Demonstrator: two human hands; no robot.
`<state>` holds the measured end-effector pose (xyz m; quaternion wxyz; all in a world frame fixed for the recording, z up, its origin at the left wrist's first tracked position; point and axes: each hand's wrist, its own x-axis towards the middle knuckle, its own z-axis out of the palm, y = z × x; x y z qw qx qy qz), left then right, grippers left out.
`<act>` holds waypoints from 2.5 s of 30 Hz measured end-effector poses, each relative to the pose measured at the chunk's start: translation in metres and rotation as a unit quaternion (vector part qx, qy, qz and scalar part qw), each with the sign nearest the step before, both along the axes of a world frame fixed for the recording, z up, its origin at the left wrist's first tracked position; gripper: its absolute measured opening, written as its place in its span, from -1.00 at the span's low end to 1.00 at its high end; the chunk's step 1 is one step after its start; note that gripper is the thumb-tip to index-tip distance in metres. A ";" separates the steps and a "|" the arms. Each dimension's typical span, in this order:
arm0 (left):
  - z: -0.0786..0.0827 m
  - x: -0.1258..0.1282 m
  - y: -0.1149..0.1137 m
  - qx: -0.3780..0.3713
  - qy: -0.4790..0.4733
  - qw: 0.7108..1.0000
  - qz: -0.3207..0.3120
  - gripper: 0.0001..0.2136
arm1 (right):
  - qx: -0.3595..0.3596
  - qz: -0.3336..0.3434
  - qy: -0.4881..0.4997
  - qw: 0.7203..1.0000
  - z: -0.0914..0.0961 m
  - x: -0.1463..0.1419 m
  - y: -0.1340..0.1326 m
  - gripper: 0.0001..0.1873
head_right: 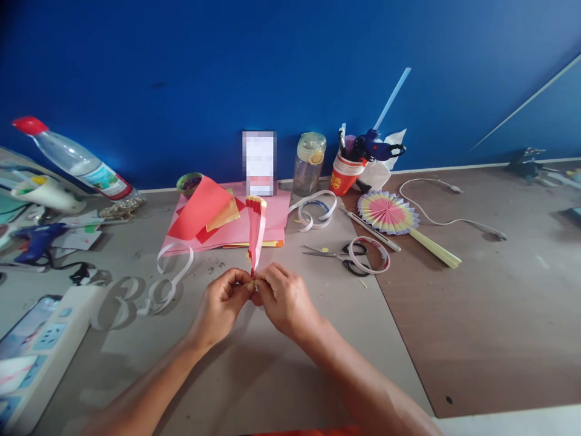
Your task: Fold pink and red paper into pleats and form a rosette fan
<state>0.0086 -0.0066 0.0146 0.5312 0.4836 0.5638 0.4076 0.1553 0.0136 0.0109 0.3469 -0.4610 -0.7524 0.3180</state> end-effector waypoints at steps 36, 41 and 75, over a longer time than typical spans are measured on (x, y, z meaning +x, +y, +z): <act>0.007 -0.002 0.003 -0.097 -0.221 0.970 -0.028 -0.81 | -0.251 0.029 0.233 0.939 0.006 0.005 0.008 -0.93; 0.010 -0.006 0.003 -0.118 -0.242 0.962 -0.051 -0.84 | -0.394 0.089 0.370 0.837 0.007 0.021 0.017 -0.96; 0.015 -0.020 0.007 -0.201 -0.216 0.939 -0.179 -0.82 | -0.317 -0.093 0.533 0.779 0.014 0.060 0.051 -0.66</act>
